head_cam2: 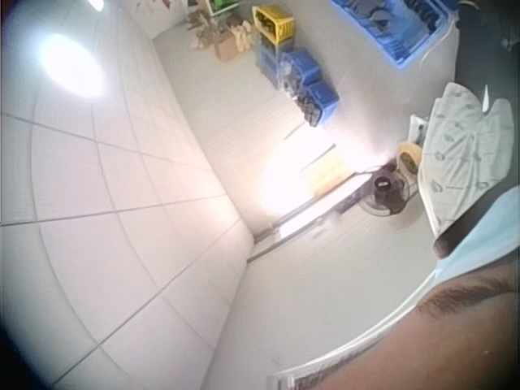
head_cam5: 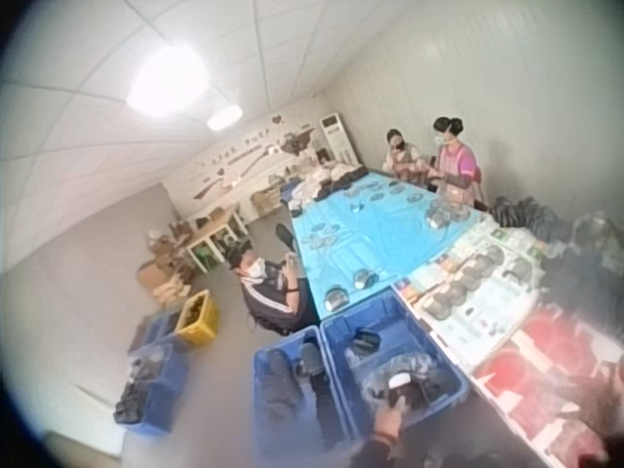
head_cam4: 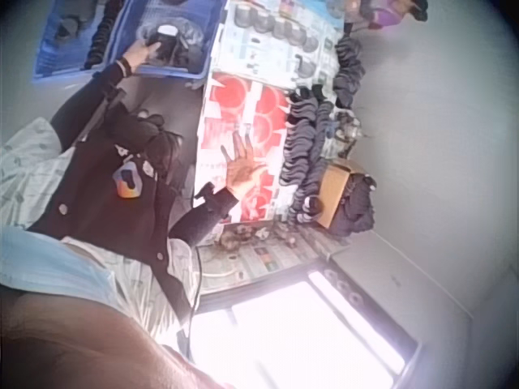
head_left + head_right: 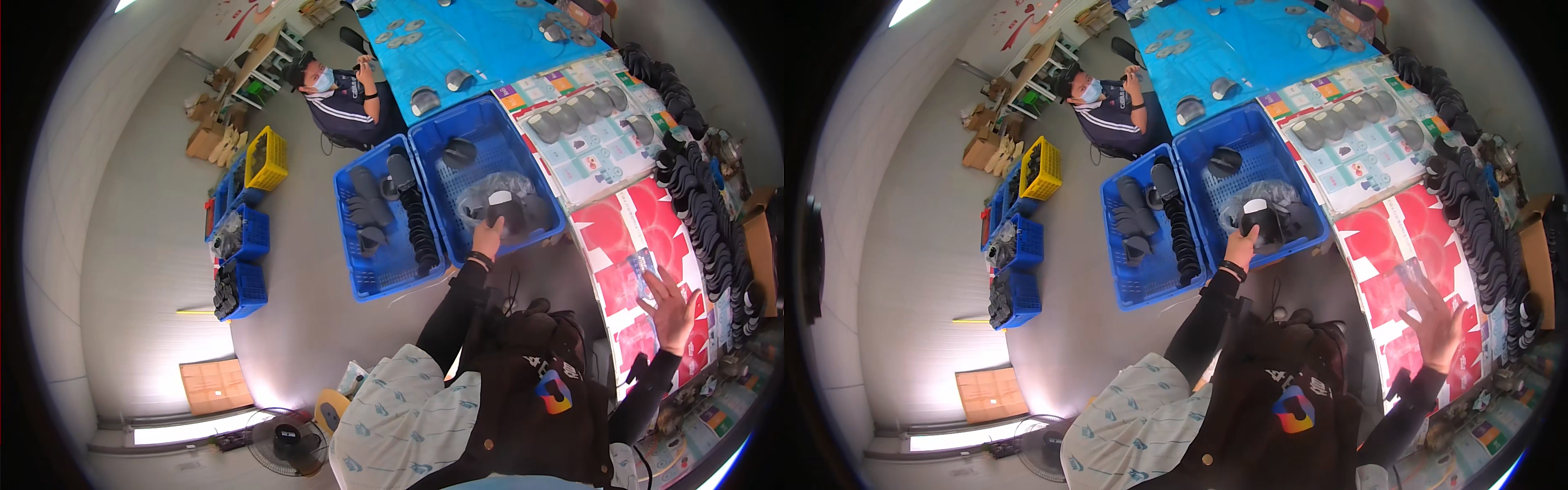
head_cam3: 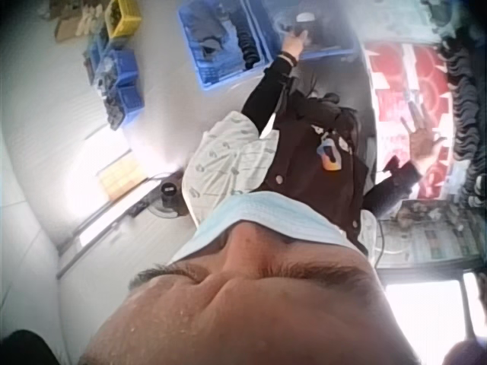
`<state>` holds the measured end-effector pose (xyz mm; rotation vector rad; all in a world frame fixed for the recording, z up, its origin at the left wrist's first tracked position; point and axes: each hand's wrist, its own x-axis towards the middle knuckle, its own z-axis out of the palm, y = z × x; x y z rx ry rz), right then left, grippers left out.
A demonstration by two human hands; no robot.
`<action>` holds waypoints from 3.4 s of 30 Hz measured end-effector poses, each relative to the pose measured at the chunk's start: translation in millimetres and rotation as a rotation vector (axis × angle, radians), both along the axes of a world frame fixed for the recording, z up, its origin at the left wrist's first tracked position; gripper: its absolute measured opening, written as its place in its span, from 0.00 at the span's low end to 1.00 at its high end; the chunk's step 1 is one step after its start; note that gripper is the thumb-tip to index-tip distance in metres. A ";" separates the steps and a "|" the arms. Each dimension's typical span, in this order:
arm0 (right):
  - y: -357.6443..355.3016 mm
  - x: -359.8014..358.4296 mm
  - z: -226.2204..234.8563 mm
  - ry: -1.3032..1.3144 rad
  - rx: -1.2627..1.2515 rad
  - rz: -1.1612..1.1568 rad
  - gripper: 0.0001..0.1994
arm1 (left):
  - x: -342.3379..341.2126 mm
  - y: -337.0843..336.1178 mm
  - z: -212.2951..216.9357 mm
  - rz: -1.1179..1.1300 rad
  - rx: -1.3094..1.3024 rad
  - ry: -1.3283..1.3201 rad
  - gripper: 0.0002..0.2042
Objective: Applying a liquid, possibly adhesive or paint, to shoe heel components using a manual pump-action brush tool and organizing them in trays.
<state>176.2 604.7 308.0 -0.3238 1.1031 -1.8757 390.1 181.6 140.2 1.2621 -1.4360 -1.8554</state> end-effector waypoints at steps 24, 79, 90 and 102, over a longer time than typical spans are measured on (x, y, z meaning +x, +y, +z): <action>330.8 79.7 -372.4 1.357 2.244 0.034 0.42 | -159.4 132.9 -68.5 -1.178 -0.527 -0.549 0.35; 92.4 -30.3 -150.1 0.344 1.197 -0.557 0.13 | -318.3 270.3 -159.0 -1.462 -0.143 -0.323 0.19; 98.5 -20.4 -142.9 0.309 1.248 -0.519 0.13 | -319.5 273.8 -157.3 -1.437 -0.112 -0.363 0.19; 96.3 -22.8 -136.6 0.340 1.111 -0.466 0.15 | -324.0 277.3 -130.8 -1.455 -0.125 -0.394 0.15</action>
